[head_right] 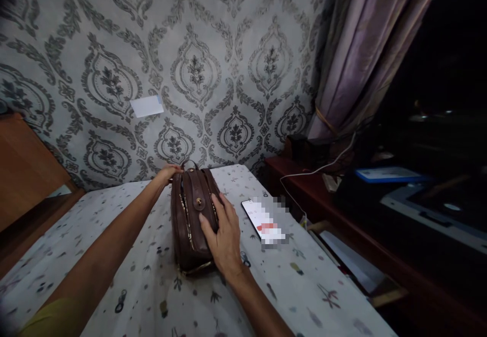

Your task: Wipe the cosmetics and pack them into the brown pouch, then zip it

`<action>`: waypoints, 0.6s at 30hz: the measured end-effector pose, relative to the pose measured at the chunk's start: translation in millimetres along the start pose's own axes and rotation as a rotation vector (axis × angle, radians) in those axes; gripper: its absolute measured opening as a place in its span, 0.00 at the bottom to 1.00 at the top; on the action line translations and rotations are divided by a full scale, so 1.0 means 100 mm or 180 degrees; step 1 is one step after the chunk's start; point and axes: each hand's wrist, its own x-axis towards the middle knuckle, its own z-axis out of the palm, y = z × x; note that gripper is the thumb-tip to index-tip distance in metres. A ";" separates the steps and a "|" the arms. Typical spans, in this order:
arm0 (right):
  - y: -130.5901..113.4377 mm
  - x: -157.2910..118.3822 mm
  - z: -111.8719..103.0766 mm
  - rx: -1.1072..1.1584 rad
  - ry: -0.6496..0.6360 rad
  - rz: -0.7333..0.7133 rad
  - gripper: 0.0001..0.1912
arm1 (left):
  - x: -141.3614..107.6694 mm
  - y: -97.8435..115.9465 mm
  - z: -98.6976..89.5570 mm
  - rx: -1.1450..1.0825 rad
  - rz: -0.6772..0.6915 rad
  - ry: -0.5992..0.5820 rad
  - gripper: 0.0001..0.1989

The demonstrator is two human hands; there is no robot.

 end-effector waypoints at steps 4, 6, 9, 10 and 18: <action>0.00 0.00 0.01 0.0020 0.0027 0.0016 0.25 | -0.05 0.02 0.05 0.0058 -0.0014 0.0183 0.19; 0.00 0.00 0.01 0.0024 0.0029 0.0025 0.25 | -0.06 0.03 0.06 0.0052 0.0041 0.0274 0.19; 0.01 0.00 0.01 0.0015 0.0022 0.0020 0.25 | -0.08 0.04 0.06 0.0024 0.0118 0.0334 0.19; 0.01 0.01 0.01 0.0015 0.0012 0.0016 0.25 | -0.08 0.05 0.06 0.0014 0.0130 0.0328 0.19; -0.01 0.00 0.01 0.0019 0.0038 0.0009 0.25 | -0.04 0.19 0.04 0.0142 0.0001 -0.0092 0.18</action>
